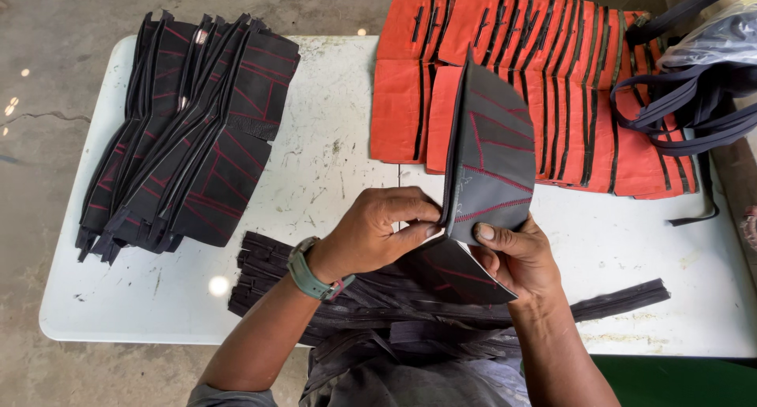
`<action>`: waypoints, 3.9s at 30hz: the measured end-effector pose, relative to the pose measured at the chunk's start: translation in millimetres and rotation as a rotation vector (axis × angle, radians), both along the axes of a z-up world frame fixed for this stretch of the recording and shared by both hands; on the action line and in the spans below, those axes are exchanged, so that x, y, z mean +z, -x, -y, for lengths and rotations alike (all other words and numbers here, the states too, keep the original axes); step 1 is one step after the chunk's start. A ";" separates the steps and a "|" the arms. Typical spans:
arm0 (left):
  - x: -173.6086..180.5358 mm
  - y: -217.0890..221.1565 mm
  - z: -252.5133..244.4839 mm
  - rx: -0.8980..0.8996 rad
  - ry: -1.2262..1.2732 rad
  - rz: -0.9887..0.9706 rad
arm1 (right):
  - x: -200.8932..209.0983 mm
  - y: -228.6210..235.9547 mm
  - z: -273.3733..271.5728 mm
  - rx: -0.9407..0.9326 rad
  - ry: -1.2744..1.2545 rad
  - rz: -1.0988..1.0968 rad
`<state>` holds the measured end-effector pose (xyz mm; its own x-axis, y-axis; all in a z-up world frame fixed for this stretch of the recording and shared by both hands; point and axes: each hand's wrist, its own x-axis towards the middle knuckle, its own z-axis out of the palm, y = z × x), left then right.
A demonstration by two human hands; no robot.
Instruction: The person repeatedly picks up a black pouch with red stitching and a separate zipper, aligns the zipper to the pouch edge, and slides the zipper into the seam. The person then places the assembled pouch on a stack to the left. This process is repeated for multiple pouches.
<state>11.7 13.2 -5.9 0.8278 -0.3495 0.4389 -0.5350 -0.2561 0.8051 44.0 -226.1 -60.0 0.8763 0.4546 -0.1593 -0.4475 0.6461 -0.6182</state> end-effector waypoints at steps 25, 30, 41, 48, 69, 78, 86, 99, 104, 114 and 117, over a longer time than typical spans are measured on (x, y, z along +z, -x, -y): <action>-21.3 28.4 31.9 0.354 0.275 -0.133 | 18.3 7.8 -15.3 -0.142 0.387 0.583; -7.1 24.0 15.1 0.237 0.182 -0.535 | 24.0 3.5 -7.8 0.045 0.528 0.529; 12.8 10.9 2.9 0.214 0.038 -0.274 | 21.2 19.2 -8.5 0.245 0.464 0.437; 39.1 -35.7 -22.2 0.309 0.060 -0.170 | 7.8 39.0 -11.3 0.363 0.502 0.478; -27.7 15.8 6.0 0.532 0.990 -0.483 | -7.7 32.2 -32.7 0.237 0.568 0.438; -40.7 -16.7 -7.0 0.598 0.478 -0.280 | -3.2 40.0 -38.6 0.461 0.561 0.277; -29.4 15.3 34.4 0.598 0.169 -0.229 | 1.0 22.6 -31.9 0.124 0.533 0.214; -91.5 -37.8 18.5 0.393 0.409 -0.471 | 2.2 -4.9 -27.0 0.111 0.357 0.162; -142.0 -39.2 4.4 0.231 0.524 -0.886 | -52.0 8.1 -33.9 0.129 0.507 -0.186; -137.8 -32.4 -17.2 0.091 0.339 -0.723 | -95.0 4.1 -26.9 0.207 0.207 -0.428; -129.5 -39.3 -18.5 0.244 0.036 -0.668 | -93.2 -5.8 -22.5 0.214 0.273 -0.352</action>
<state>50.9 31.7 -135.4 0.9766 -0.1144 -0.1823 0.1457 -0.2724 0.9511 49.8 -203.6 -153.2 0.6396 0.5187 -0.5673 -0.7645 0.3526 -0.5396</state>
